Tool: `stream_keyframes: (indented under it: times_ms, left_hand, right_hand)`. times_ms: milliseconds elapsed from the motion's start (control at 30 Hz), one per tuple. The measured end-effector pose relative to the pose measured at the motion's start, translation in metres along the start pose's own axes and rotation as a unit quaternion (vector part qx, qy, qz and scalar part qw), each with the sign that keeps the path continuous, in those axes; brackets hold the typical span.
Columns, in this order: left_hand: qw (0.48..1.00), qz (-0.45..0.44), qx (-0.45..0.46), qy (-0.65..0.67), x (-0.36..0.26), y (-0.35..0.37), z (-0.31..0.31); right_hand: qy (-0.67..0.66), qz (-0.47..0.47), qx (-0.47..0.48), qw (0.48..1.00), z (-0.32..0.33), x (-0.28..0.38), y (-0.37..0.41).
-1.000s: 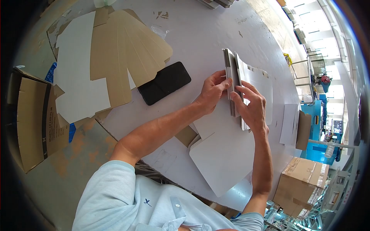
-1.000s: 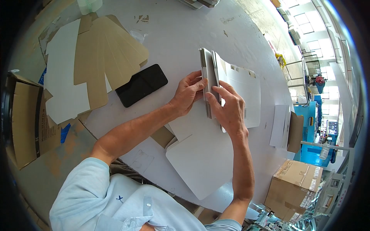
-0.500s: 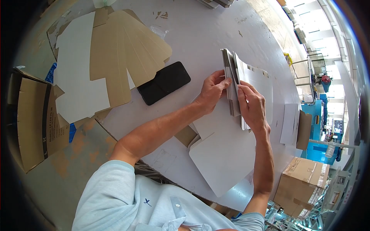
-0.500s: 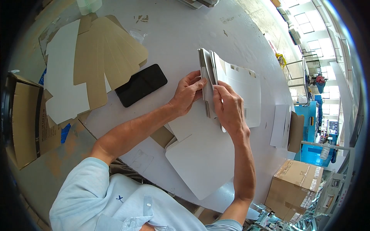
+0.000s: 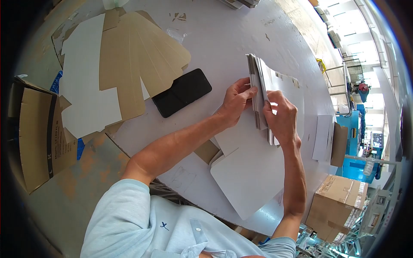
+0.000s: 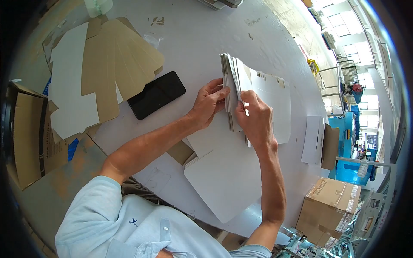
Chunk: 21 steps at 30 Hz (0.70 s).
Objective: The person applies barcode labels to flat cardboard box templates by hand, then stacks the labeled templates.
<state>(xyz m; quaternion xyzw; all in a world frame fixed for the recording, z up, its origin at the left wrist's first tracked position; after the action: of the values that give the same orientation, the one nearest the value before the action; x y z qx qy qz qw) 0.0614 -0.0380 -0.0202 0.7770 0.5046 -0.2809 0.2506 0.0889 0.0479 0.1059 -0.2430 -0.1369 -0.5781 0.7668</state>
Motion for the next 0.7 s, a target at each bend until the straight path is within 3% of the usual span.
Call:
stream_keyframes:
  times_ms: [67, 133, 367, 433, 700]
  left_hand:
    - [1.000, 0.003, -0.004, -0.002, -0.001, 0.001, 0.001]
    - [1.000, 0.008, -0.006, -0.004, -0.001, 0.002, 0.001]
    - [1.000, -0.002, -0.007, -0.004, -0.002, -0.001, 0.002]
    - [1.000, 0.001, -0.003, -0.010, -0.001, 0.000, 0.002]
    - [1.000, -0.002, -0.005, -0.011, 0.002, -0.003, 0.002]
  right_hand:
    - [-0.021, -0.034, 0.011, 0.999, -0.001, 0.004, -0.001]
    - [0.007, 0.011, 0.009, 1.000, 0.002, 0.020, -0.002]
    - [0.016, 0.028, 0.024, 0.999, -0.002, 0.013, 0.003]
    - [-0.018, -0.018, 0.049, 0.998, -0.004, 0.009, 0.001]
    - [-0.086, -0.028, 0.085, 0.992, 0.000, 0.001, -0.002]
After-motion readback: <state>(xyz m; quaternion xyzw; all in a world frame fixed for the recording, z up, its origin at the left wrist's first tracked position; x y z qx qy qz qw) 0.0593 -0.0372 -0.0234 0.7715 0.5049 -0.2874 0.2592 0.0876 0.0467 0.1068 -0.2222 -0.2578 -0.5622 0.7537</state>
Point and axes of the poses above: each hand's wrist, its own y-axis away from the middle knuckle, its own z-axis out of the back of the hand, x = y × z, the point moved 9 cm from there along -y, towards the middle knuckle, and after that the axes turned 13 degrees about -y, right-handed, at the moved point
